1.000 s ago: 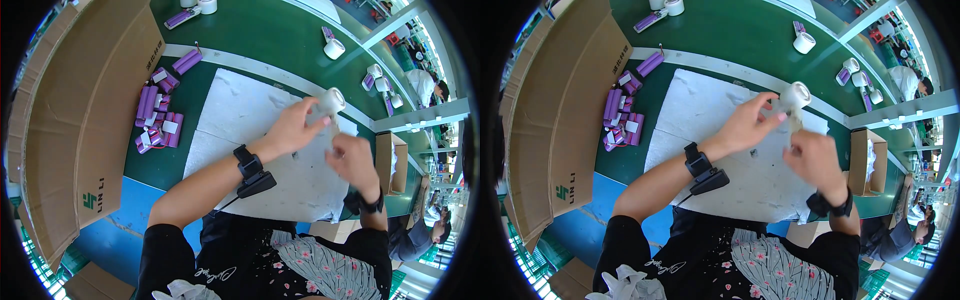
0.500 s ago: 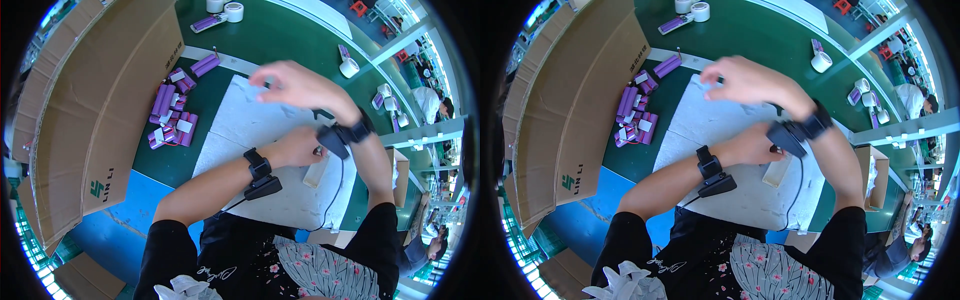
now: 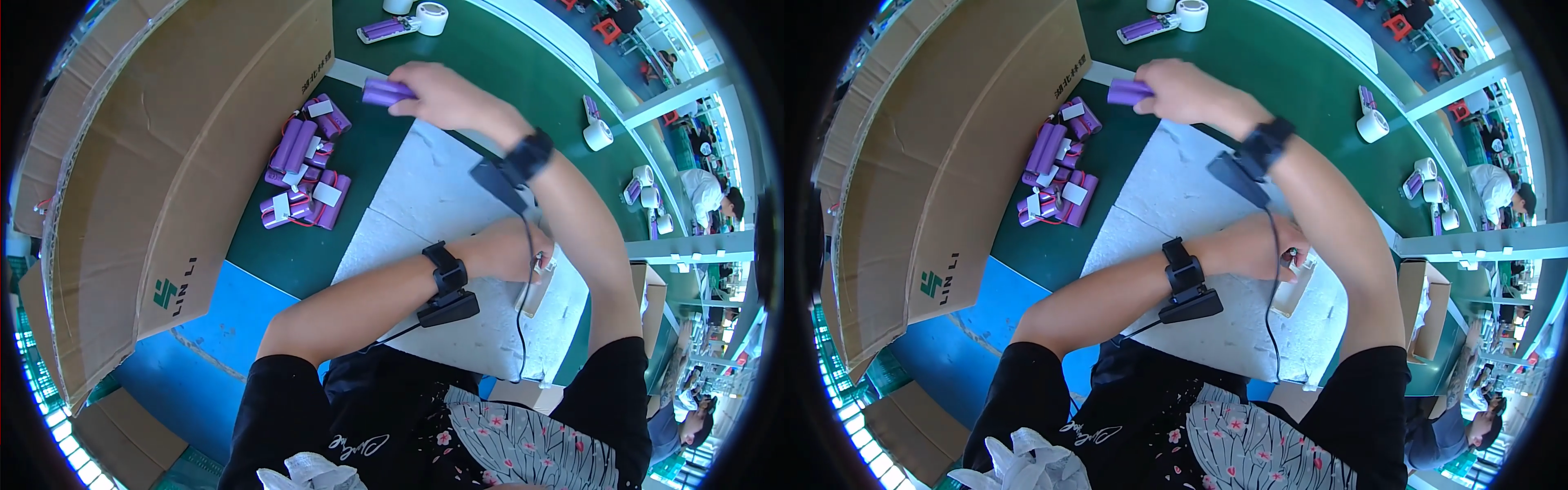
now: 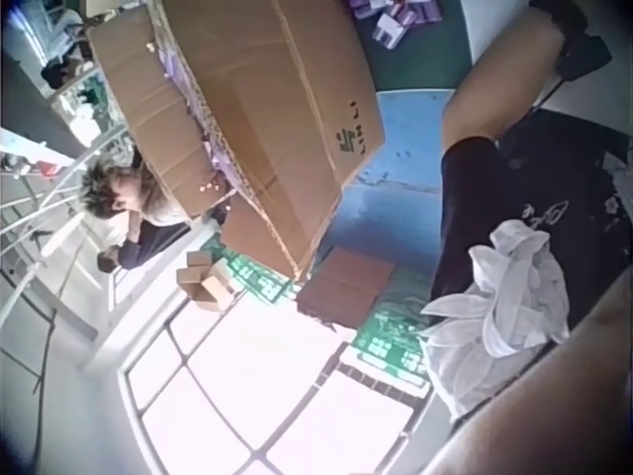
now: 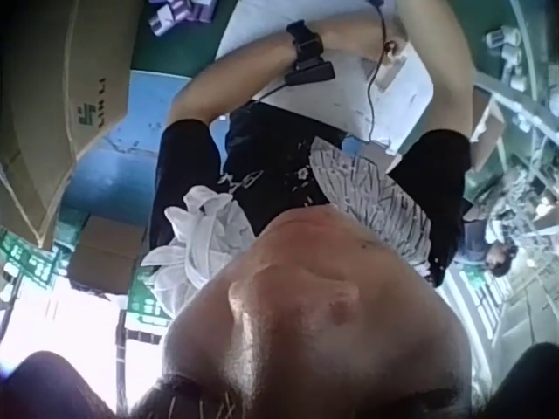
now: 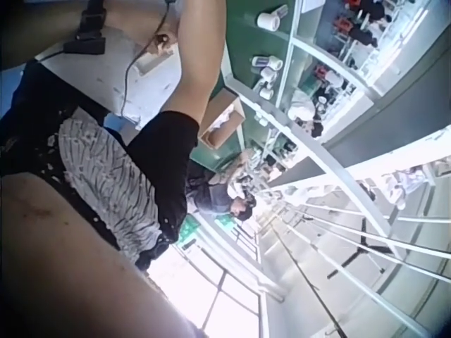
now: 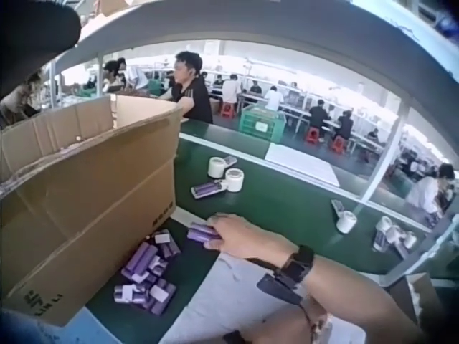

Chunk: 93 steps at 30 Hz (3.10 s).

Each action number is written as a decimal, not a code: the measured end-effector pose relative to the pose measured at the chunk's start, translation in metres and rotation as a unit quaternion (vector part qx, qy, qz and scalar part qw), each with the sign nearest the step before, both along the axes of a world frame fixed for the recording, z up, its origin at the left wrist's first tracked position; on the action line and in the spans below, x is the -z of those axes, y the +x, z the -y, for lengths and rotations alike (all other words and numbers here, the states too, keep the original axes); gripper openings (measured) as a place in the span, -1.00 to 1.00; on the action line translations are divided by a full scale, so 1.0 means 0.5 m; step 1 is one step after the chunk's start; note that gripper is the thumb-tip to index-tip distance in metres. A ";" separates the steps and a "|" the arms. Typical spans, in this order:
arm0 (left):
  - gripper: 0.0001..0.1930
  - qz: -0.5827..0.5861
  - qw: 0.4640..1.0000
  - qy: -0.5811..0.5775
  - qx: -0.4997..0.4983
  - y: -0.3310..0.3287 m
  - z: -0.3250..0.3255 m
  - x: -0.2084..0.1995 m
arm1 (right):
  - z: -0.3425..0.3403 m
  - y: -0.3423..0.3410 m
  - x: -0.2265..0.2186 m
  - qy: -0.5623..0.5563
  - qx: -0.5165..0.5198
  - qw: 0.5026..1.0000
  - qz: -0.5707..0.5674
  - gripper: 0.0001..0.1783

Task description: Assemble battery packs into plastic handheld device housings on a production line.

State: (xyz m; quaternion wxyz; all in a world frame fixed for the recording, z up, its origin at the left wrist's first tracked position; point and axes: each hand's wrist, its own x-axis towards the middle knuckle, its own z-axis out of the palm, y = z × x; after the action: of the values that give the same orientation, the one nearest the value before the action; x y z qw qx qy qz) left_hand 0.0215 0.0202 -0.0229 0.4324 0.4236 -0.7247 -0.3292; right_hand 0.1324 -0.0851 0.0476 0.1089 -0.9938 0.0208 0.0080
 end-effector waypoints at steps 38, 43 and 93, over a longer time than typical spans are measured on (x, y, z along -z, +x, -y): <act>-0.69 0.095 0.993 0.071 0.012 -0.001 -0.002 -0.049 | -0.046 -0.691 0.125 0.452 0.408 0.622 0.492 -0.57; -0.67 0.094 0.993 0.071 0.005 0.000 -0.005 -0.049 | -0.061 -0.695 0.111 0.387 0.467 0.663 0.439 -0.65; -0.76 -0.039 0.997 0.073 0.001 -0.004 -0.016 -0.039 | -0.138 -0.629 0.090 0.161 0.285 0.905 0.272 -0.64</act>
State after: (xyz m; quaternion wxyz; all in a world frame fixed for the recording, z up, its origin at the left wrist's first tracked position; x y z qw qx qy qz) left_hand 0.0197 0.0282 -0.0034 0.4281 0.4399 -0.6815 -0.3984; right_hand -0.1819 -0.0162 0.0028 0.2666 -0.8782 0.2708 -0.2904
